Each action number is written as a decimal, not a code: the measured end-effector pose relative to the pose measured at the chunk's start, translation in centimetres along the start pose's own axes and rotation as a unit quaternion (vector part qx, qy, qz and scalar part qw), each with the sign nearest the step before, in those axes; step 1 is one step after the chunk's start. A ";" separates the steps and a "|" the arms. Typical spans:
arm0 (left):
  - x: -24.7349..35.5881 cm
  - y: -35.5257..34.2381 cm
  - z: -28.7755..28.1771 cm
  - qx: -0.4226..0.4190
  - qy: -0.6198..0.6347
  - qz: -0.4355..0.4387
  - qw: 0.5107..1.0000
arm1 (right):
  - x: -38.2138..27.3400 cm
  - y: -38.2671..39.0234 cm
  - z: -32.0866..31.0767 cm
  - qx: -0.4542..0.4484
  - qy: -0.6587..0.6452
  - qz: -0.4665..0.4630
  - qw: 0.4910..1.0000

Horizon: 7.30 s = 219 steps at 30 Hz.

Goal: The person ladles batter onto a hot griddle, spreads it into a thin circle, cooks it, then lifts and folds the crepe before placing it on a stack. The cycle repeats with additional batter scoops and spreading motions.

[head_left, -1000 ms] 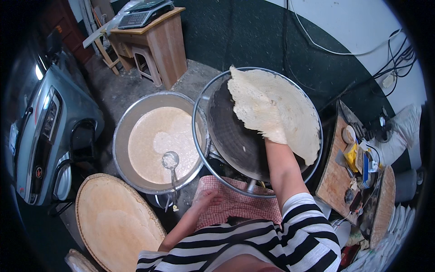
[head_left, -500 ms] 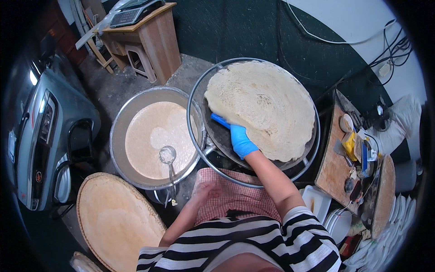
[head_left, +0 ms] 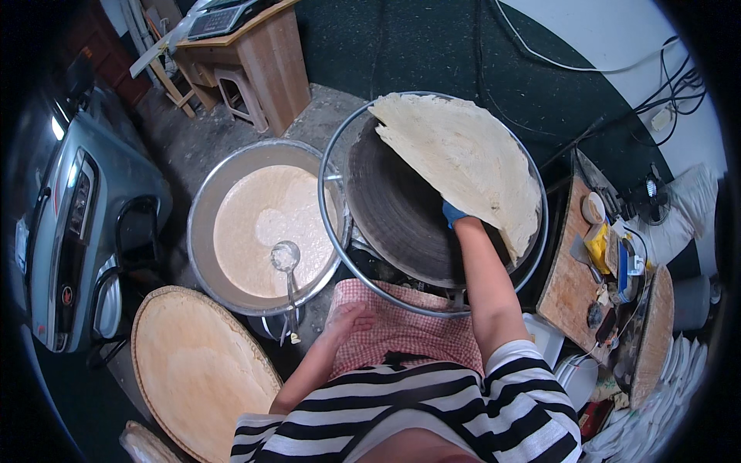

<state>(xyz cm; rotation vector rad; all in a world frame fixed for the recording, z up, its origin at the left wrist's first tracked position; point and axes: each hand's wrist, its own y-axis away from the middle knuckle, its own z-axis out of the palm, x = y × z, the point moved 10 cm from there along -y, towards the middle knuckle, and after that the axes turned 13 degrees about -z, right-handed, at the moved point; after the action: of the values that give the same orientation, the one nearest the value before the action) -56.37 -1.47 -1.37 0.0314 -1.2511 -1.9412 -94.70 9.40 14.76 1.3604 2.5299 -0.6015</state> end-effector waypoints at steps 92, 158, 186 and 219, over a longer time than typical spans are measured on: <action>-44.6 35.5 -41.3 0.422 0.713 0.499 0.253 | -20.6 27.4 -12.5 -0.167 -0.100 -0.336 0.921; 4.8 -0.3 -18.3 0.027 0.389 0.012 0.921 | 27.0 64.3 -9.9 0.153 -0.025 0.623 0.766; 8.8 3.5 -16.9 0.447 -0.445 0.037 0.775 | 24.7 59.3 -0.7 0.135 -0.278 0.655 0.690; 5.4 -0.4 -17.1 0.043 0.173 0.037 0.983 | 21.1 60.9 -5.6 0.174 -0.209 0.645 0.714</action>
<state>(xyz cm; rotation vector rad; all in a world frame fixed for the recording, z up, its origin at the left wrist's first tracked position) -53.12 -17.69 -8.31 0.3471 -1.0851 -1.7269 -55.55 57.60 -3.45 2.2728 0.6821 -0.8598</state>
